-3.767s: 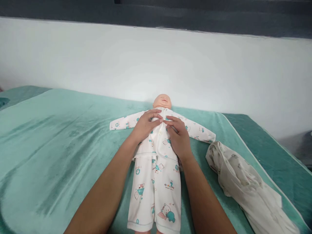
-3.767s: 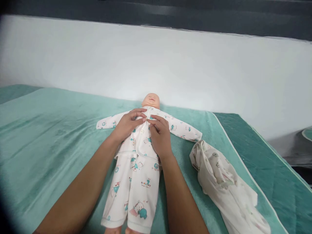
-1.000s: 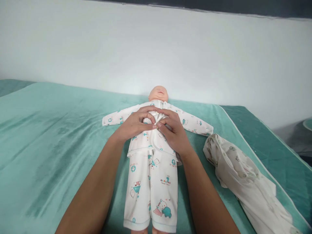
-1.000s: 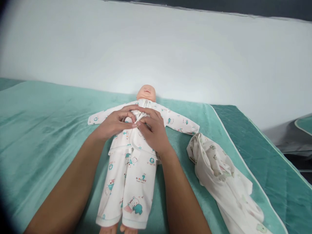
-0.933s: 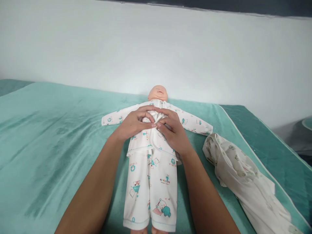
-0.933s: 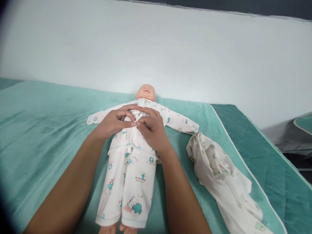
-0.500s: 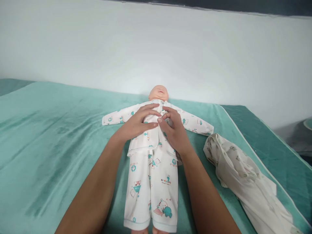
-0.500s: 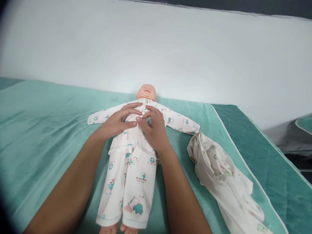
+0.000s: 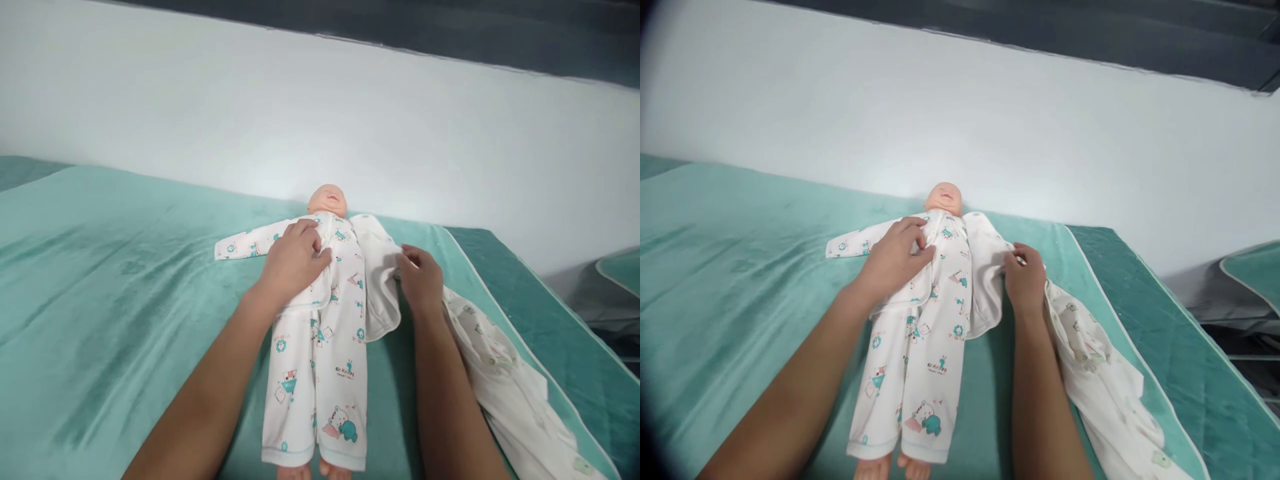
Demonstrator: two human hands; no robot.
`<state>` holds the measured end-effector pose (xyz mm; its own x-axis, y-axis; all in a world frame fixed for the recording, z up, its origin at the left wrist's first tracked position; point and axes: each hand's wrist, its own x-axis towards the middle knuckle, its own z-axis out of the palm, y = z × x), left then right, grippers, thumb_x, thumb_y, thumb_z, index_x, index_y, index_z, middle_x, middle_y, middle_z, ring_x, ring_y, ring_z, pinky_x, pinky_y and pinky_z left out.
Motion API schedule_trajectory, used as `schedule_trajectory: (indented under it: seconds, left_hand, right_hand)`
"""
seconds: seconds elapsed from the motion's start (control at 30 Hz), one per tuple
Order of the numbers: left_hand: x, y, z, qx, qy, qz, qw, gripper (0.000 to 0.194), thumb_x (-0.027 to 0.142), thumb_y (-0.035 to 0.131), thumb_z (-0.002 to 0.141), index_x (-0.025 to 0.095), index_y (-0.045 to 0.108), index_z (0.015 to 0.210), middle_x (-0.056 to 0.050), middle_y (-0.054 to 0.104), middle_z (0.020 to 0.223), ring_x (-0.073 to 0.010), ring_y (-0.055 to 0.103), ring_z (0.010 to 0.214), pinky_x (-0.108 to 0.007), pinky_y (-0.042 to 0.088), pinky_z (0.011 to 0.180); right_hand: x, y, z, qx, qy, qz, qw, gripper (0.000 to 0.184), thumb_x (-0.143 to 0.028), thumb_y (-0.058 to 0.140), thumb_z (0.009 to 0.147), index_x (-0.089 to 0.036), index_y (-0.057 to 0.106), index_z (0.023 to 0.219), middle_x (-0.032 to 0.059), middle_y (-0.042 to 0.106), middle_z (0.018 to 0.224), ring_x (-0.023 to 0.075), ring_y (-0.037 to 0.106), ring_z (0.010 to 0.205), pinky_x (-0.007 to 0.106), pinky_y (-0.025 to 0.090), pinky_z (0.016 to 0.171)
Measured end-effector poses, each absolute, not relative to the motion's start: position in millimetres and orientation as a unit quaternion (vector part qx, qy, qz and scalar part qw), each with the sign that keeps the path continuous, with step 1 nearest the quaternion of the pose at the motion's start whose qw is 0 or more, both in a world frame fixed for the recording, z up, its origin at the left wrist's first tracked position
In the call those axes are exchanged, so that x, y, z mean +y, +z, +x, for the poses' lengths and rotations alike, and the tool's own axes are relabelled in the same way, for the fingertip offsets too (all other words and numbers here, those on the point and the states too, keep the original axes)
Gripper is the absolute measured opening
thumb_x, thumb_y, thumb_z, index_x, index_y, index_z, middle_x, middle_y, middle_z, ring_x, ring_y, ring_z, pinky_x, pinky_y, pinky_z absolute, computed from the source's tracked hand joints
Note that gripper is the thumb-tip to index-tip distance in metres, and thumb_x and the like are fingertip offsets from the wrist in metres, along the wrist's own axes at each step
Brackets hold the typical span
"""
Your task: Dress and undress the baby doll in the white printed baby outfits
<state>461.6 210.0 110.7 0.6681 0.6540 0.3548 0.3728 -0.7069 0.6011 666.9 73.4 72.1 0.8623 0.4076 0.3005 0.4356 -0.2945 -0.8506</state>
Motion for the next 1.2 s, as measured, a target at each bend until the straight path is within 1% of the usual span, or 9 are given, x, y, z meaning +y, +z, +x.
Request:
schedule_trajectory:
  seconds: [0.13, 0.27, 0.4, 0.5, 0.57, 0.73, 0.87, 1.03, 1.2]
  left_hand:
    - [219, 112, 456, 0.309, 0.308, 0.867, 0.240, 0.018, 0.023, 0.051, 0.089, 0.022, 0.046, 0.072, -0.007, 0.067, 0.126, -0.0261, 0.063, 0.113, -0.040, 0.051, 0.091]
    - [265, 105, 414, 0.459, 0.329, 0.802, 0.196, 0.008, 0.024, 0.051, 0.090, 0.021, 0.057, 0.084, -0.008, 0.069, 0.112, -0.0260, 0.065, 0.102, -0.041, 0.051, 0.091]
    - [303, 94, 380, 0.573, 0.290, 0.751, 0.153, 0.009, 0.022, 0.057, 0.085, 0.016, 0.059, 0.079, -0.020, 0.064, 0.115, -0.0388, 0.063, 0.106, -0.055, 0.049, 0.090]
    - [305, 85, 397, 0.509, 0.308, 0.789, 0.153, 0.020, 0.020, 0.052, 0.090, 0.018, 0.064, 0.107, -0.016, 0.061, 0.133, -0.0341, 0.058, 0.123, -0.048, 0.047, 0.103]
    - [300, 78, 420, 0.436, 0.315, 0.828, 0.159, 0.032, 0.025, 0.052, 0.093, 0.023, 0.061, 0.124, -0.009, 0.056, 0.146, -0.0282, 0.054, 0.131, -0.041, 0.044, 0.110]
    - [294, 60, 454, 0.387, 0.236, 0.883, 0.121, 0.046, 0.034, 0.042, 0.101, 0.023, 0.051, 0.145, -0.014, 0.058, 0.146, -0.0338, 0.052, 0.135, -0.055, 0.027, 0.119]
    - [304, 59, 449, 0.448, 0.202, 0.867, 0.086, 0.042, 0.028, 0.043, 0.098, 0.025, 0.059, 0.137, -0.013, 0.068, 0.131, -0.0319, 0.060, 0.124, -0.048, 0.039, 0.108]
    - [320, 61, 439, 0.514, 0.210, 0.823, 0.121, 0.033, 0.023, 0.043, 0.095, 0.027, 0.072, 0.109, -0.010, 0.073, 0.116, -0.0302, 0.067, 0.109, -0.039, 0.047, 0.085]
    - [324, 59, 440, 0.502, 0.228, 0.819, 0.159, 0.035, 0.023, 0.044, 0.093, 0.026, 0.072, 0.115, -0.011, 0.074, 0.120, -0.0331, 0.066, 0.111, -0.040, 0.048, 0.082]
  right_hand:
    - [55, 63, 687, -0.299, -0.108, -0.859, 0.401, 0.011, -0.031, 0.057, 0.077, -0.022, 0.062, 0.081, 0.0183, 0.067, 0.122, 0.0328, 0.058, 0.123, 0.054, 0.044, 0.109]
    - [59, 69, 655, -0.403, -0.157, -0.798, 0.420, 0.025, -0.031, 0.053, 0.089, -0.021, 0.064, 0.109, 0.0170, 0.060, 0.135, 0.0293, 0.056, 0.129, 0.052, 0.045, 0.108]
    - [77, 87, 626, -0.478, -0.081, -0.735, 0.475, 0.024, -0.031, 0.055, 0.092, -0.024, 0.062, 0.114, 0.0114, 0.060, 0.135, 0.0256, 0.059, 0.126, 0.048, 0.052, 0.103]
    - [113, 106, 612, -0.522, 0.002, -0.717, 0.462, 0.027, -0.030, 0.056, 0.092, -0.024, 0.060, 0.118, 0.0105, 0.064, 0.130, 0.0253, 0.061, 0.121, 0.045, 0.051, 0.104]
    - [147, 120, 599, -0.561, 0.023, -0.725, 0.398, 0.031, -0.031, 0.057, 0.092, -0.021, 0.060, 0.121, 0.0124, 0.064, 0.131, 0.0278, 0.059, 0.124, 0.046, 0.046, 0.109]
    - [227, 139, 563, -0.627, 0.009, -0.767, 0.135, 0.036, -0.020, 0.053, 0.091, -0.011, 0.055, 0.125, 0.0214, 0.062, 0.133, 0.0346, 0.055, 0.128, 0.046, 0.047, 0.103]
    - [240, 138, 563, -0.633, -0.008, -0.774, 0.011, 0.034, -0.015, 0.055, 0.086, -0.013, 0.056, 0.120, 0.0213, 0.066, 0.121, 0.0346, 0.060, 0.119, 0.045, 0.047, 0.099]
    - [224, 143, 585, -0.634, 0.009, -0.774, -0.007, 0.042, -0.010, 0.051, 0.083, -0.015, 0.057, 0.124, 0.0174, 0.062, 0.132, 0.0342, 0.057, 0.122, 0.043, 0.050, 0.091]
    - [241, 144, 572, -0.707, 0.032, -0.706, -0.029, 0.035, -0.014, 0.052, 0.090, -0.015, 0.062, 0.122, 0.0168, 0.064, 0.131, 0.0320, 0.060, 0.118, 0.040, 0.052, 0.086]
